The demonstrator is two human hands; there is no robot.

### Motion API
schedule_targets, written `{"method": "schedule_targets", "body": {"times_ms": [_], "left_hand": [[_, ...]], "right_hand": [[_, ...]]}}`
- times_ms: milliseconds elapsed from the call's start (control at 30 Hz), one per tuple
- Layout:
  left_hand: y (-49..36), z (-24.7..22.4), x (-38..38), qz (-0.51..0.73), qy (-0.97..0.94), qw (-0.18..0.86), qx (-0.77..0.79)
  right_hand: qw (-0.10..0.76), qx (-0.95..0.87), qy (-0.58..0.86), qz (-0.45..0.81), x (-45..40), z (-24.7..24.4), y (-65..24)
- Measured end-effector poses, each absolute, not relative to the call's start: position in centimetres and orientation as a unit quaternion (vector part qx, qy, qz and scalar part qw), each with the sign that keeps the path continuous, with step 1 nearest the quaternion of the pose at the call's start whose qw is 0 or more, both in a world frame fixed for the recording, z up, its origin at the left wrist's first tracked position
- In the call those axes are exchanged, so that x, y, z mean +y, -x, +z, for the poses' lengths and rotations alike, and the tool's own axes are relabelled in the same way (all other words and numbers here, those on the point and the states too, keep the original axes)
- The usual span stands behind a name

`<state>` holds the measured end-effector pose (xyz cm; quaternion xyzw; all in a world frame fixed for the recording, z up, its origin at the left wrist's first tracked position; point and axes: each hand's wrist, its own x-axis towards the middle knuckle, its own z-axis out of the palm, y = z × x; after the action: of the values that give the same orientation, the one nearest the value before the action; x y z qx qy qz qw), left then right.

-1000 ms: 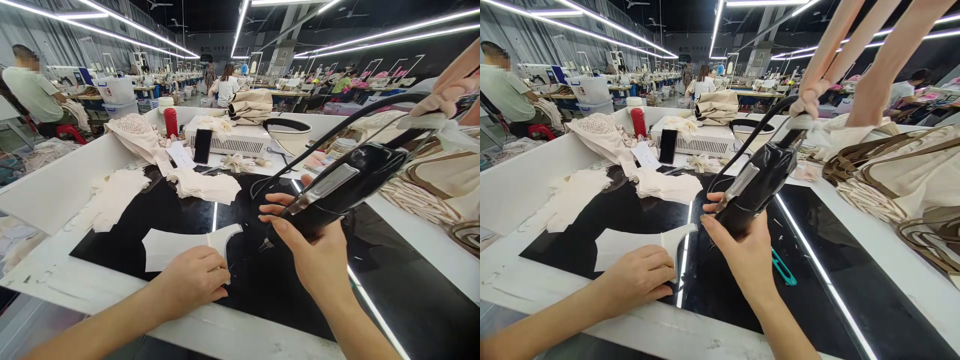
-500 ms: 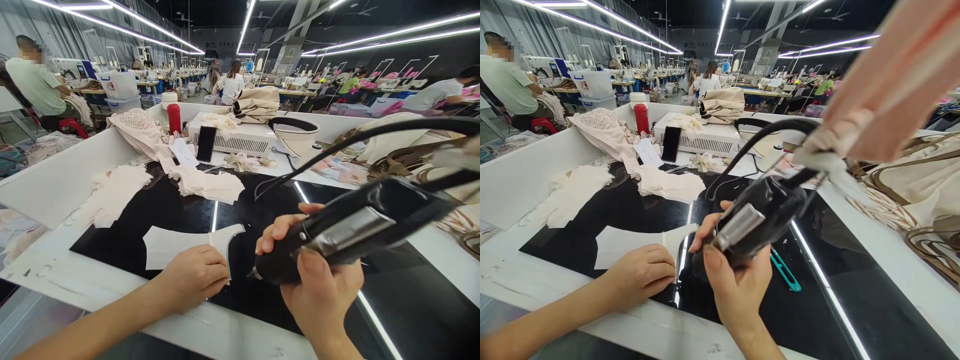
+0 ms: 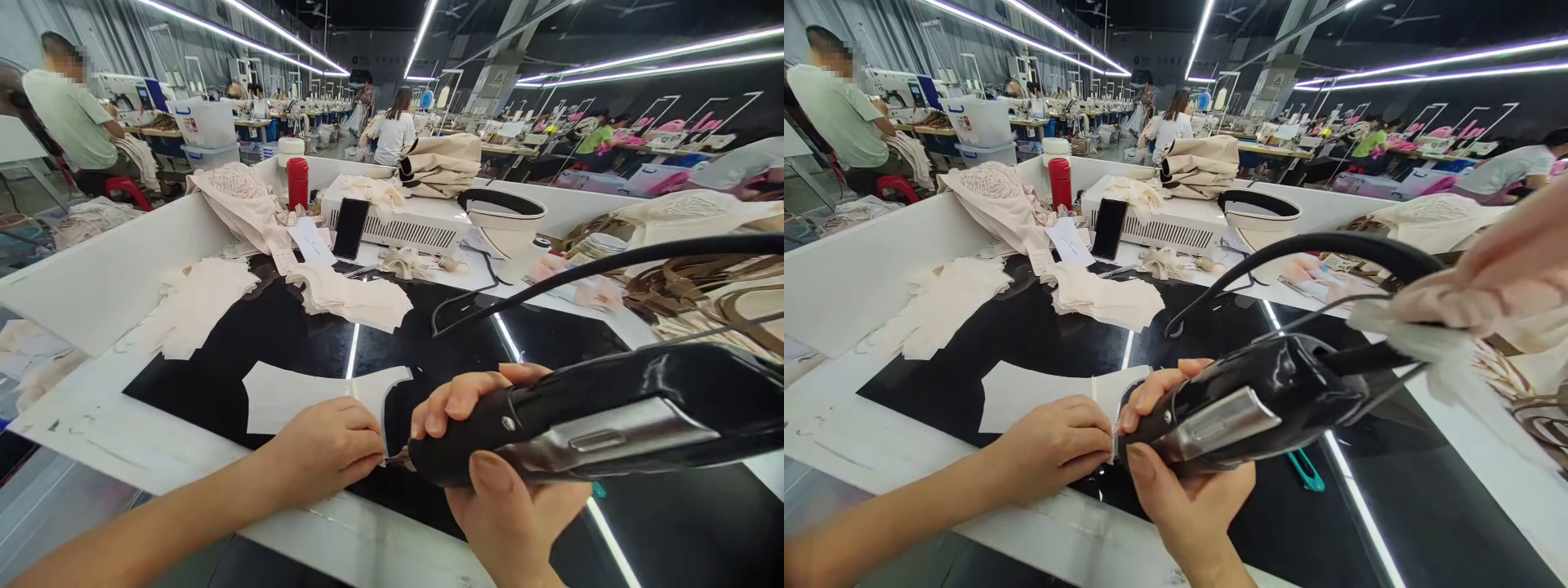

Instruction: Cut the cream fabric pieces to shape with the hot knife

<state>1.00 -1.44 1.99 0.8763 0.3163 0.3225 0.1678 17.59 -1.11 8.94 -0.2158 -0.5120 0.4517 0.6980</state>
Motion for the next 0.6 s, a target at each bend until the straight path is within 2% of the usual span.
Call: {"method": "schedule_targets", "body": {"times_ms": [300,600], "left_hand": [[-1.05,2.71,-1.56,0.298,-0.877,0.178,0.333],[-1.33,2.65,-1.47,0.282,-0.882,0.135,0.352]], "right_hand": [[0.695,-0.525,0.209,0.444,-1.17,8.99,-17.39],[0.692,-0.539,0.221,0.426,-1.3,8.63,-17.41]]}}
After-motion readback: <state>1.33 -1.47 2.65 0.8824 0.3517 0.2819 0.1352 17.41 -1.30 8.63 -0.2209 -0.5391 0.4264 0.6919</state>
